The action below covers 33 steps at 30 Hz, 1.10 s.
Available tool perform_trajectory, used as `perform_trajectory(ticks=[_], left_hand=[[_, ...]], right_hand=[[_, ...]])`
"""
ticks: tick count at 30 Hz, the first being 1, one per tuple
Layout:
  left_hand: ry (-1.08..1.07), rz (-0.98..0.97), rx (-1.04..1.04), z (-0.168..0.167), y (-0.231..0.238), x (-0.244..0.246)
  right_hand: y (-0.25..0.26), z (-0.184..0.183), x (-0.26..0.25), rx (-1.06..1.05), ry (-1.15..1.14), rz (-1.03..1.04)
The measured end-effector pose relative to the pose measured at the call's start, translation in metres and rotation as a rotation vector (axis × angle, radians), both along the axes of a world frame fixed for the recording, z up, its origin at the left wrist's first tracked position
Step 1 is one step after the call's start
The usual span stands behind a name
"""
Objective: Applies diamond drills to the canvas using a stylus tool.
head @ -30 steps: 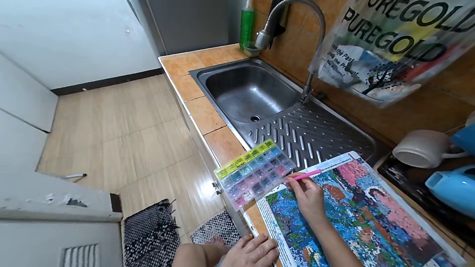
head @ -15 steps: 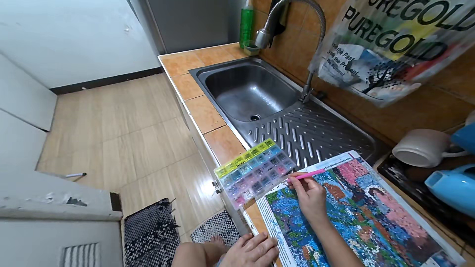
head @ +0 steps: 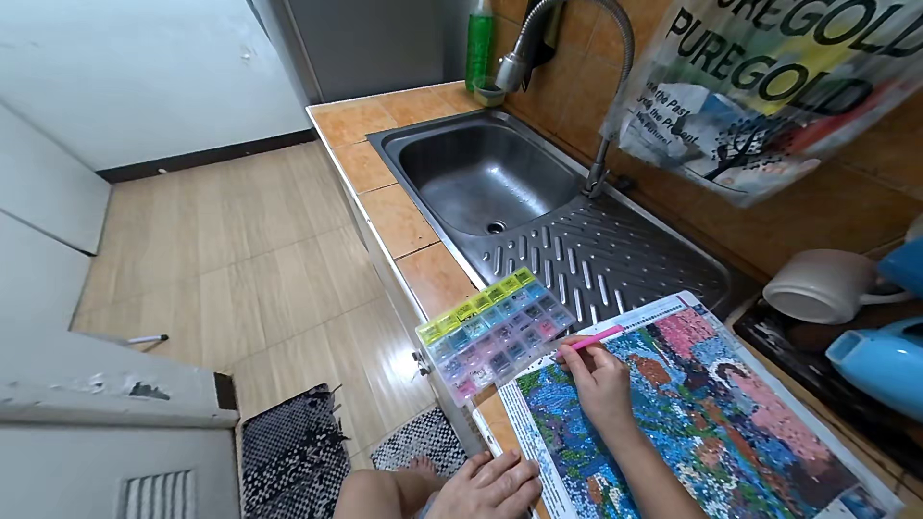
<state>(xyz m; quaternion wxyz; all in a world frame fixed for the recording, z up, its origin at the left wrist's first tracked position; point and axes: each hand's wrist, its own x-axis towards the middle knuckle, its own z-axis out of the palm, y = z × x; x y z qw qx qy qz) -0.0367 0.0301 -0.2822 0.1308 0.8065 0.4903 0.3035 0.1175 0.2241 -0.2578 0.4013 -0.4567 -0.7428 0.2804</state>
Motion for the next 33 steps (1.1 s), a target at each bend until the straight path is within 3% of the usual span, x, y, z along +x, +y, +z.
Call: perform_trajectory(ticks=[13, 22, 33], left_hand=[[0.028, 0.008, -0.013, 0.001, -0.002, 0.001], [0.071, 0.005, 0.028, -0.002, -0.003, 0.002], [0.196, -0.066, 0.041, 0.005, -0.011, 0.000]], right_hand=[[-0.025, 0.042, 0.024, -0.563, 0.560, -0.108], [-0.075, 0.044, 0.077, -0.635, 0.679, -0.212], [-0.094, 0.040, 0.091, -0.677, 0.748, -0.297]])
